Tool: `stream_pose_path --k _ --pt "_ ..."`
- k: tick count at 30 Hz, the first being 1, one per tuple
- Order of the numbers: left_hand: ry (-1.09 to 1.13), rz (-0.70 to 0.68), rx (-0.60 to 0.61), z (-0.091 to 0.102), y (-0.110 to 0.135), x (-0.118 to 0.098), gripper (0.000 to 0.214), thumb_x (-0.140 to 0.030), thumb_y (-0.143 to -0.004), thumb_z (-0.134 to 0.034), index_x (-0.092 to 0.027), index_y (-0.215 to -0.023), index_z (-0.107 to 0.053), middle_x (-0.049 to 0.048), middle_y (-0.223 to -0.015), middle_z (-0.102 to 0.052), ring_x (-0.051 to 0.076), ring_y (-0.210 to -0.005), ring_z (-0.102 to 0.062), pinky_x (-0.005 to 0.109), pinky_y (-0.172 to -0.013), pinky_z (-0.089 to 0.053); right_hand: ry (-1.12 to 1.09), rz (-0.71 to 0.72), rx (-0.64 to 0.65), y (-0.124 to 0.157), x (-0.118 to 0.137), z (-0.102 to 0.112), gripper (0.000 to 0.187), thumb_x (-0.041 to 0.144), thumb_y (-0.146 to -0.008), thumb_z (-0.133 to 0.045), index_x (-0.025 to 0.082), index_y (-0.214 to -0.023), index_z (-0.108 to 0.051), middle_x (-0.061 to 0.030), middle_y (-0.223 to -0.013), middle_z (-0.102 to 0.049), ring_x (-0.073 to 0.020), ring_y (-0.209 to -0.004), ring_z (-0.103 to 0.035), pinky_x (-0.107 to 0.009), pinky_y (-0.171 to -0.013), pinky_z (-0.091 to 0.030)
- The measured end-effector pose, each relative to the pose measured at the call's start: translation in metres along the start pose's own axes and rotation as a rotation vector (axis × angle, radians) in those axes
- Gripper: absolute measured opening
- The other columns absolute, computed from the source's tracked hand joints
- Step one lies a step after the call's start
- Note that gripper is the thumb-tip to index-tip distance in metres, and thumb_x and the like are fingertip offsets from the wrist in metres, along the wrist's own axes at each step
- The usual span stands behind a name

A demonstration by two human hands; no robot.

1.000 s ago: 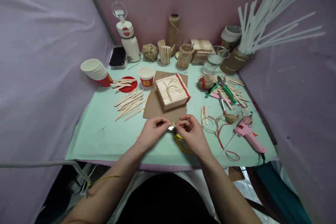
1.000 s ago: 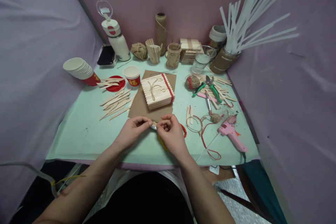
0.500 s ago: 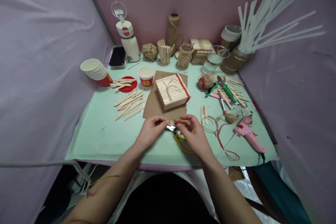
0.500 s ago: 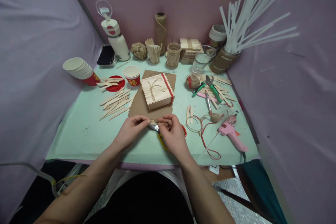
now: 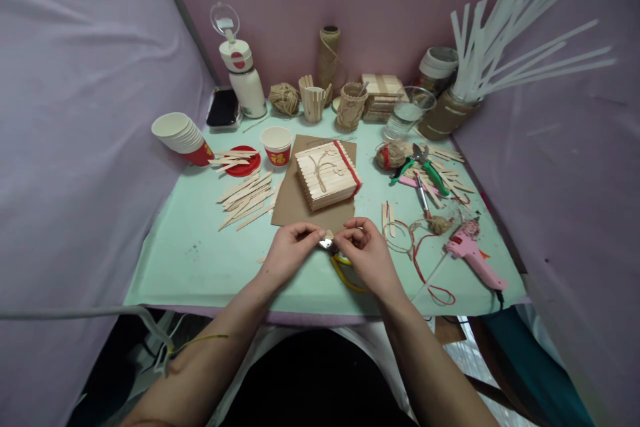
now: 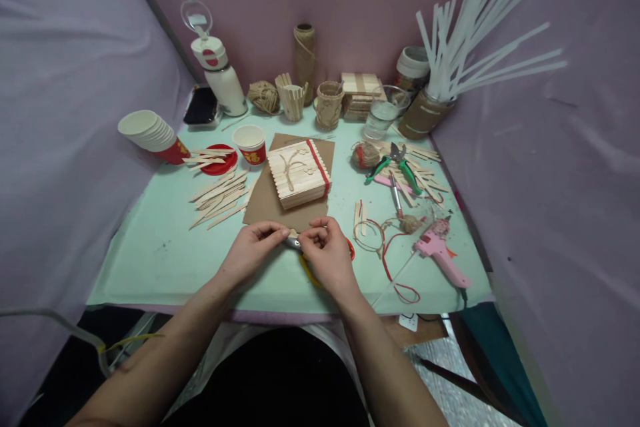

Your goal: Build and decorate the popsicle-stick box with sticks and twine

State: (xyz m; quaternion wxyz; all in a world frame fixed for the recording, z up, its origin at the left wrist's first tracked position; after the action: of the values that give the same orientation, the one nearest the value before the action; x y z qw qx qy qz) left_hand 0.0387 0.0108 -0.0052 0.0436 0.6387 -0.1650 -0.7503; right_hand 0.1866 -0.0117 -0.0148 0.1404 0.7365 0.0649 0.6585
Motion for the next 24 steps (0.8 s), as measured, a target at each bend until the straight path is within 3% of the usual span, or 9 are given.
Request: stream_pose_path --k 5,13,20,24 --pt "0.165 0.019 -0.008 -0.001 -0.002 0.011 0.043 -0.049 -0.079 -0.06 -0.013 -0.098 -0.071 0.0059 -0.08 -0.069 0.009 -0.06 -0.051 0.023 -0.058 -0.041 -0.097 0.013 -0.09 -0.002 -0.001 0.007 0.039 0.034 -0.066 -0.073 0.022 -0.09 -0.045 0.0047 -0.066 -0.065 -0.0129 -0.062 -0.059 -0.027 -0.065 -0.045" --pt "0.411 0.072 -0.076 -0.02 0.005 0.019 0.03 -0.033 -0.06 -0.08 -0.014 -0.081 -0.069 0.0042 -0.082 -0.07 0.013 -0.075 -0.061 0.026 -0.072 -0.047 -0.169 0.01 -0.096 0.001 -0.003 0.002 0.039 0.034 -0.065 -0.075 0.022 -0.089 -0.047 0.0034 -0.07 -0.065 -0.0134 -0.066 -0.061 -0.028 -0.066 -0.047" --pt "0.489 0.074 -0.162 -0.024 0.009 0.019 0.027 -0.032 -0.059 -0.079 -0.015 -0.076 -0.066 -0.0002 -0.073 -0.065 0.009 -0.063 -0.054 0.021 -0.058 -0.042 -0.161 0.038 -0.092 0.005 -0.008 -0.001 0.034 0.034 -0.069 -0.073 0.023 -0.088 -0.048 0.0024 -0.074 -0.066 -0.0147 -0.072 -0.063 -0.03 -0.072 -0.049" --pt "0.415 -0.015 -0.15 -0.018 0.008 0.018 0.021 -0.031 -0.067 -0.075 -0.016 -0.079 -0.067 0.0019 -0.078 -0.067 0.011 -0.071 -0.058 0.024 -0.069 -0.046 -0.104 0.049 -0.051 0.005 -0.005 -0.003 0.031 0.037 -0.072 -0.071 0.022 -0.09 -0.051 -0.001 -0.083 -0.067 -0.0164 -0.08 -0.064 -0.032 -0.077 -0.05"
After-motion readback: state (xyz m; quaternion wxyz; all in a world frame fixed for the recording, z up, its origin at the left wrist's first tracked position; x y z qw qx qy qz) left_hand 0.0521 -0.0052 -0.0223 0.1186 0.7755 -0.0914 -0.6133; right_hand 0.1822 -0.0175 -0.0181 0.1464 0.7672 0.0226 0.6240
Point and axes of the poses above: each hand's wrist, its own y-axis away from the middle knuckle, its own z-axis out of the back of the hand, x = y × z, the point moved 7 cm from there along -y, towards the middle knuckle
